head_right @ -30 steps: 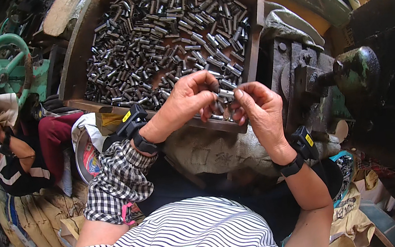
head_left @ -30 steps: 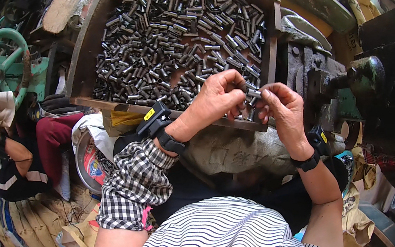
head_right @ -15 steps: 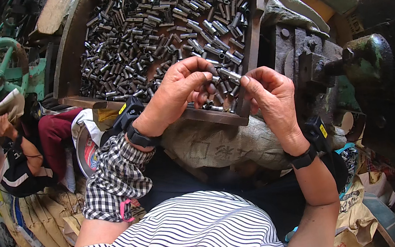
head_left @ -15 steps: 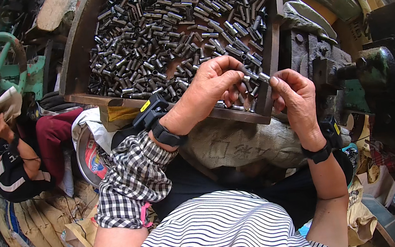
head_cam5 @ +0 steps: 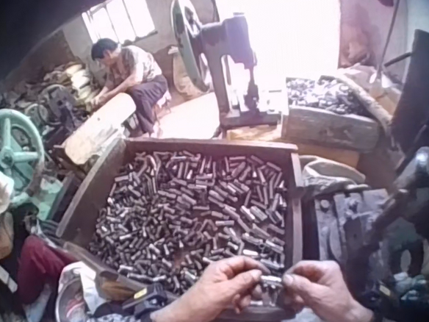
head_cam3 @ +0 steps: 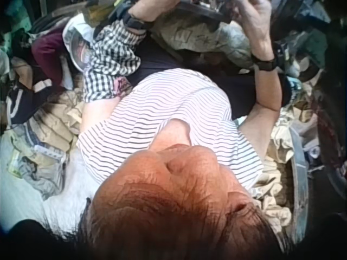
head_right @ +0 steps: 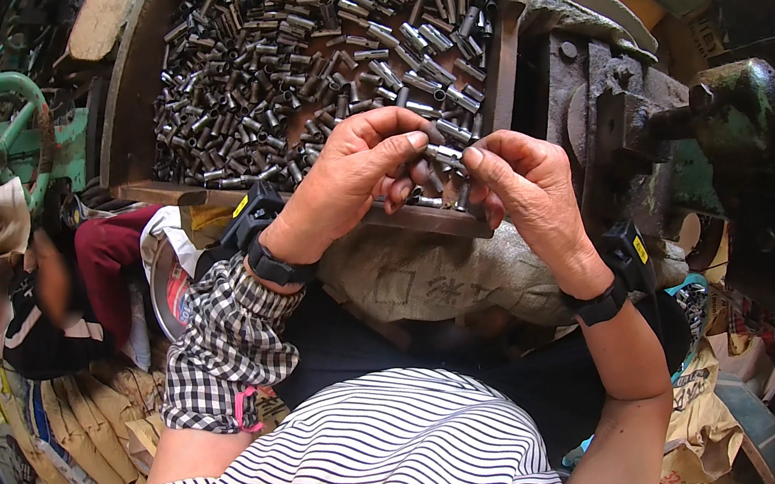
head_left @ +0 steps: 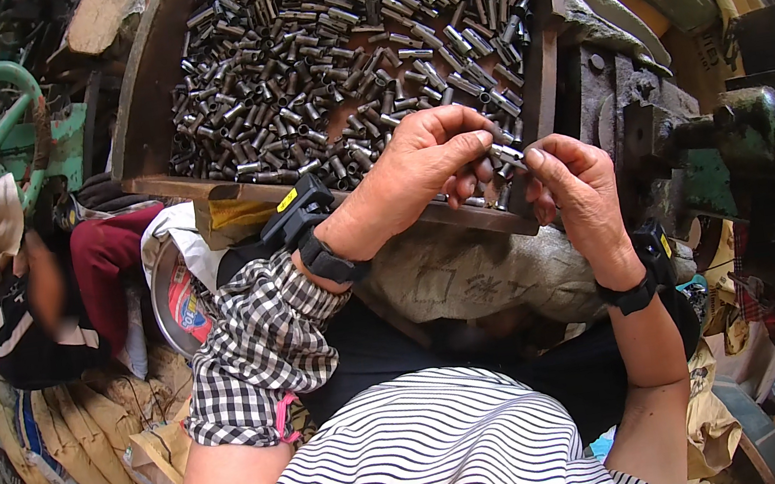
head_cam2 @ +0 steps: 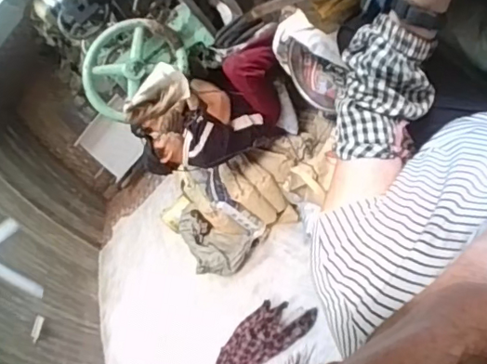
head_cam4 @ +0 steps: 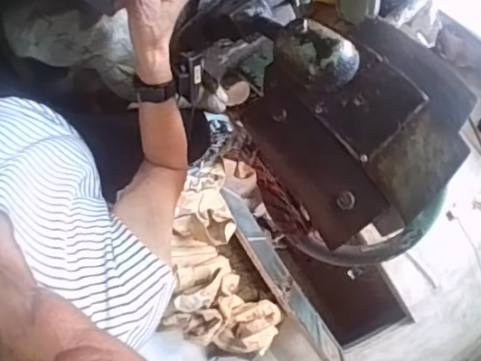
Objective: Picking up small metal cylindrical components from a bin and feeding them individually into a pressing machine.
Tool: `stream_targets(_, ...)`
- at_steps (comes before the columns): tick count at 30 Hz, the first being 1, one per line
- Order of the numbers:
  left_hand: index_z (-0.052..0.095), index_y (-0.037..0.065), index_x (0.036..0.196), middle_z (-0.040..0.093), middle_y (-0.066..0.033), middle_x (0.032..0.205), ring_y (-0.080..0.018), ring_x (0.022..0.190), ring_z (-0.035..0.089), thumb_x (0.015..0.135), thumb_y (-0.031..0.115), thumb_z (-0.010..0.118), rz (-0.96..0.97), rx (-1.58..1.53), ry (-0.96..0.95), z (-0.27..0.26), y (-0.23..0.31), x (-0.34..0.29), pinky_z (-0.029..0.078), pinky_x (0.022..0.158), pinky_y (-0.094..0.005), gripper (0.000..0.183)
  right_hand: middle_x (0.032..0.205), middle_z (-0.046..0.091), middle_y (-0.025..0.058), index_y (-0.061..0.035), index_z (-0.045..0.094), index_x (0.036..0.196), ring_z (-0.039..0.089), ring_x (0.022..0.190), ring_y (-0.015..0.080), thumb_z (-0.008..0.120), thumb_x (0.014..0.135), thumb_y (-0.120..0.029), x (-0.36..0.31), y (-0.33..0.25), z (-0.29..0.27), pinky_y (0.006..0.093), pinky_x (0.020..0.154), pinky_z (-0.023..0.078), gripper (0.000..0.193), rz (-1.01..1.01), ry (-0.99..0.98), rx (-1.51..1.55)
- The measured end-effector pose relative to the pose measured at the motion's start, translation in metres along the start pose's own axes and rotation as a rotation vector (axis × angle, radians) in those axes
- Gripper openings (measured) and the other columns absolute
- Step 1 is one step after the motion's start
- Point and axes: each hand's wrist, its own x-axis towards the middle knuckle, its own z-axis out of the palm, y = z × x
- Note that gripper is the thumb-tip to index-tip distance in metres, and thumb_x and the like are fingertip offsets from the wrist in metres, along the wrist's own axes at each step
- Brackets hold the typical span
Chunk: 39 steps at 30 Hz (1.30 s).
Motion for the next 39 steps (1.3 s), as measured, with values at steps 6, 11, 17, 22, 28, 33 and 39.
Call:
stream_targets(6,0.057,0.002,0.101,0.060,-0.0015,0.067,-0.0013,0.046,0.050,0.093,0.019,0.056,-0.022,-0.020,-0.002,0.001,0.002,-0.002,0.040,0.041,-0.0136,0.018,0.063,0.060,0.0028,0.0016,0.063,0.088,0.051,0.046,0.0038,0.060,0.090,-0.019,-0.001,0.002,0.000,0.0166,0.040,0.041,0.021,0.004,-0.029,0.039)
stream_targets(11,0.058,0.002,0.098,0.059,-0.0017,0.065,-0.0018,0.043,0.048,0.092,0.018,0.057,-0.026,-0.021,0.041,0.003,-0.001,-0.002,0.038,0.039,-0.0130,0.018,0.063,0.060,0.0027,0.0009,0.063,0.088,0.051,0.046,0.0036,0.061,0.090,-0.019,-0.005,0.002,0.009,0.0166,0.040,0.040,0.020,-0.047,0.036,-0.076)
stream_targets(17,0.058,0.002,0.093,0.062,-0.0031,0.065,-0.0035,0.046,0.054,0.092,0.018,0.056,0.066,0.040,0.107,0.014,-0.007,-0.005,0.040,0.038,-0.0147,0.017,0.062,0.059,0.0027,0.0007,0.062,0.086,0.050,0.044,0.0043,0.062,0.089,-0.019,-0.003,0.001,0.006,0.0170,0.038,0.038,0.020,0.048,0.021,0.086)
stream_targets(22,0.056,0.002,0.100,0.061,-0.0044,0.064,-0.0039,0.043,0.051,0.093,0.020,0.057,0.012,-0.094,0.097,0.013,-0.004,-0.005,0.039,0.038,-0.0138,0.019,0.059,0.058,0.0033,0.0010,0.061,0.082,0.046,0.039,0.0049,0.063,0.088,-0.019,-0.004,-0.005,0.012,0.0174,0.036,0.036,0.021,0.019,0.086,0.064)
stream_targets(28,0.053,0.002,0.099,0.059,-0.0037,0.062,-0.0045,0.043,0.051,0.094,0.021,0.054,-0.060,-0.020,-0.333,0.009,0.014,-0.014,0.035,0.034,-0.0141,0.019,0.060,0.058,0.0035,-0.0005,0.059,0.082,0.046,0.041,0.0040,0.063,0.088,-0.018,-0.014,-0.023,0.004,0.0167,0.037,0.035,0.019,0.248,-0.353,0.213)
stream_targets(33,0.056,0.002,0.096,0.058,0.0001,0.066,-0.0036,0.049,0.053,0.093,0.021,0.055,0.159,0.247,-0.147,0.009,0.010,-0.014,0.039,0.040,-0.0144,0.019,0.062,0.060,0.0036,0.0012,0.061,0.086,0.051,0.045,0.0049,0.062,0.089,-0.021,-0.011,-0.026,0.005,0.0167,0.039,0.039,0.023,0.079,-0.285,-0.032)
stream_targets(39,0.058,0.001,0.103,0.064,-0.0048,0.073,-0.0060,0.052,0.058,0.094,0.024,0.054,0.017,0.167,-0.226,0.003,0.013,-0.015,0.046,0.046,-0.0159,0.025,0.063,0.061,0.0040,0.0018,0.062,0.084,0.054,0.047,0.0058,0.063,0.088,-0.019,-0.007,-0.022,-0.002,0.0170,0.040,0.041,0.021,0.185,-0.320,0.065)
